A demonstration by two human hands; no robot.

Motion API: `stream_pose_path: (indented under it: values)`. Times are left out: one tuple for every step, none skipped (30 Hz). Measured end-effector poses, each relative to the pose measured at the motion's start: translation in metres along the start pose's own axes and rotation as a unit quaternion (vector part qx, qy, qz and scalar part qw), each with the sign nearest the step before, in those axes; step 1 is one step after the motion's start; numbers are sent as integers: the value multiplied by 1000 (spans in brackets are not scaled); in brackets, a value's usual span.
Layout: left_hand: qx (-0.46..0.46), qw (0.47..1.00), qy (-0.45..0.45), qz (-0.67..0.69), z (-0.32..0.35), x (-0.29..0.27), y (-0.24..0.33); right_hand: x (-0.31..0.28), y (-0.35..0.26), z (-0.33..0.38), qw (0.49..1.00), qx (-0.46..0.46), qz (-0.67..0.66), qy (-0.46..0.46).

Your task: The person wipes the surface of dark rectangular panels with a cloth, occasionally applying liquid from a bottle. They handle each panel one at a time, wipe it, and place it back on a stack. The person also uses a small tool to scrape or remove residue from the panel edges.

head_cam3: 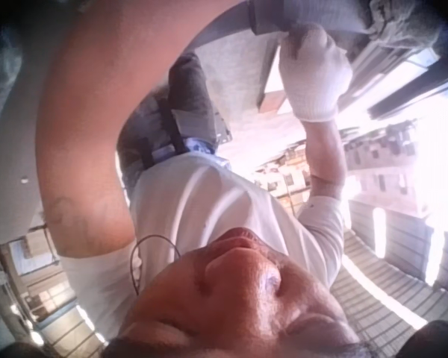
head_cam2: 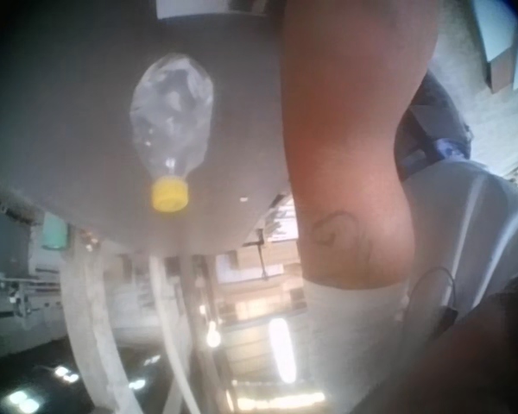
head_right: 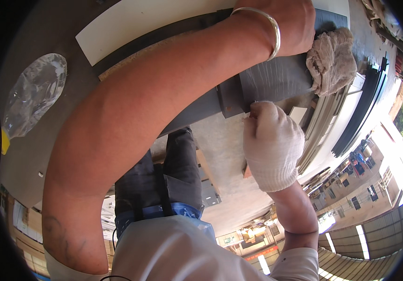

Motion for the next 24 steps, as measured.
stream_pose_path:
  values:
    - [-49,996,-21,-64,1,-3,3,0,-2,0,999,-6,37,-11]
    - [-94,986,-48,-130,2,-6,2,0,-4,0,997,-12,69,-18]
    - [-89,988,-50,-118,1,-5,5,1,-6,1,994,-29,97,-28]
    - [-39,998,-25,-47,-3,-2,6,0,-7,1,993,-32,110,-24]
    - [14,1000,-8,22,-7,3,7,0,-8,1,991,-46,121,-25]
    - [111,982,35,151,-14,20,-5,1,-8,1,989,-59,135,-26]
    - [205,936,76,275,-16,29,-14,1,-8,2,988,-73,132,-25]
    - [207,931,84,288,-19,35,-14,1,-8,2,987,-87,132,-26]
    - [209,926,92,301,-20,39,-16,1,-8,2,986,-94,135,-18]
    - [212,920,101,314,-21,42,-18,1,-7,3,985,-107,134,-26]
    - [207,920,100,317,-20,43,-19,2,-6,3,984,-113,136,-26]
    - [202,921,99,318,-19,40,-20,2,-5,3,982,-118,141,-30]
    - [196,922,98,320,-16,37,-21,2,-4,3,981,-127,144,-23]
    - [195,924,89,317,-14,33,-22,1,-2,2,979,-135,149,-20]
    - [193,926,81,313,-11,29,-23,2,-2,2,973,-163,157,-31]
    - [191,929,71,310,-9,28,-24,-2,3,1,986,-135,99,-4]
    - [201,934,84,281,-7,25,-25,-5,7,0,991,-129,43,10]
    - [211,939,97,252,-4,25,-25,-8,12,-1,994,-108,-20,27]
    - [220,943,111,223,-3,25,-25,-8,17,-3,994,-89,-61,5]
    - [218,945,98,224,-4,27,-24,-6,23,-4,992,-55,-110,-14]
    - [216,946,83,227,-6,30,-23,-6,29,-5,986,-2,-167,-30]
    - [216,947,68,229,-8,32,-21,-4,32,-5,985,7,-168,-49]
    - [222,949,73,211,-8,32,-20,-5,32,-6,985,-2,-168,-45]
    - [228,951,78,194,-9,32,-19,-5,33,-6,984,1,-171,-50]
Point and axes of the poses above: each hand's wrist, its own z-axis away from the middle knuckle, its own x-axis out of the palm, y = z × x, the point moved 4 cm from there along -z, towards the middle knuckle, and after that the axes turned 8 degrees about -y, right-handed, at the moved point
